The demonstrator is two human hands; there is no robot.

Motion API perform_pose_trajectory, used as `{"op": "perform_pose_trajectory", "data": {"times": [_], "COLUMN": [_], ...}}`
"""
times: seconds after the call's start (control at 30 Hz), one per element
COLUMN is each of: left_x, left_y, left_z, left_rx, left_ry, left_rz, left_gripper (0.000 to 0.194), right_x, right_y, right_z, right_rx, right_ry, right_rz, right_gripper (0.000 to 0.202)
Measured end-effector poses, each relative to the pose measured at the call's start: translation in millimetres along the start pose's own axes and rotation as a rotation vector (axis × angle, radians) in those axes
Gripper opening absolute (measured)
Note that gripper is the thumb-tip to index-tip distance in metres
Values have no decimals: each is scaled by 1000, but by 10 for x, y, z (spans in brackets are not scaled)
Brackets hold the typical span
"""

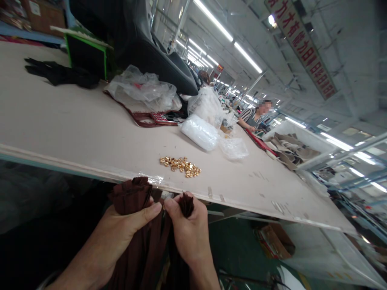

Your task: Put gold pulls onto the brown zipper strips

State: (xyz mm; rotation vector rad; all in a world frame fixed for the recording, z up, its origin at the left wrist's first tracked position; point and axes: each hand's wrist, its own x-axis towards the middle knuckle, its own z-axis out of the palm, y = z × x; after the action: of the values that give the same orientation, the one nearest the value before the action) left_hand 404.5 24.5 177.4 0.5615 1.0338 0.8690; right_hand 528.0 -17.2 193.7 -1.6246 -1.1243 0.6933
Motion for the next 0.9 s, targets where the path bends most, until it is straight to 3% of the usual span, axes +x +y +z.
{"op": "perform_pose_trajectory", "data": {"times": [0.17,0.23,0.33,0.43,0.53,0.67,0.77,0.9], "left_x": [-24,-18,6,34,40,-8,-52,-73], "left_y": [48,62,70,62,13,-132,-227,-256], "left_z": [32,61,110,135,110,36,-6,-38], "left_rx": [-31,-40,5,47,64,125,107,41], "left_ry": [-85,-80,-4,43,26,-32,-69,-51], "left_rz": [-23,-12,30,109,181,198,115,37], "left_gripper": [22,23,19,14,19,24,19,22], "right_x": [160,278,403,387,261,91,77,232], "right_y": [-116,-169,-229,-263,-295,-295,-219,-103], "right_z": [92,98,88,76,45,-54,-171,-323], "right_rx": [-496,-587,-462,-273,-192,-39,-38,-323], "right_ry": [195,273,251,99,-57,-166,-140,94], "right_rz": [-203,-237,-208,-166,-138,-94,-8,-7], "right_gripper": [22,16,12,11,16,22,27,28]}}
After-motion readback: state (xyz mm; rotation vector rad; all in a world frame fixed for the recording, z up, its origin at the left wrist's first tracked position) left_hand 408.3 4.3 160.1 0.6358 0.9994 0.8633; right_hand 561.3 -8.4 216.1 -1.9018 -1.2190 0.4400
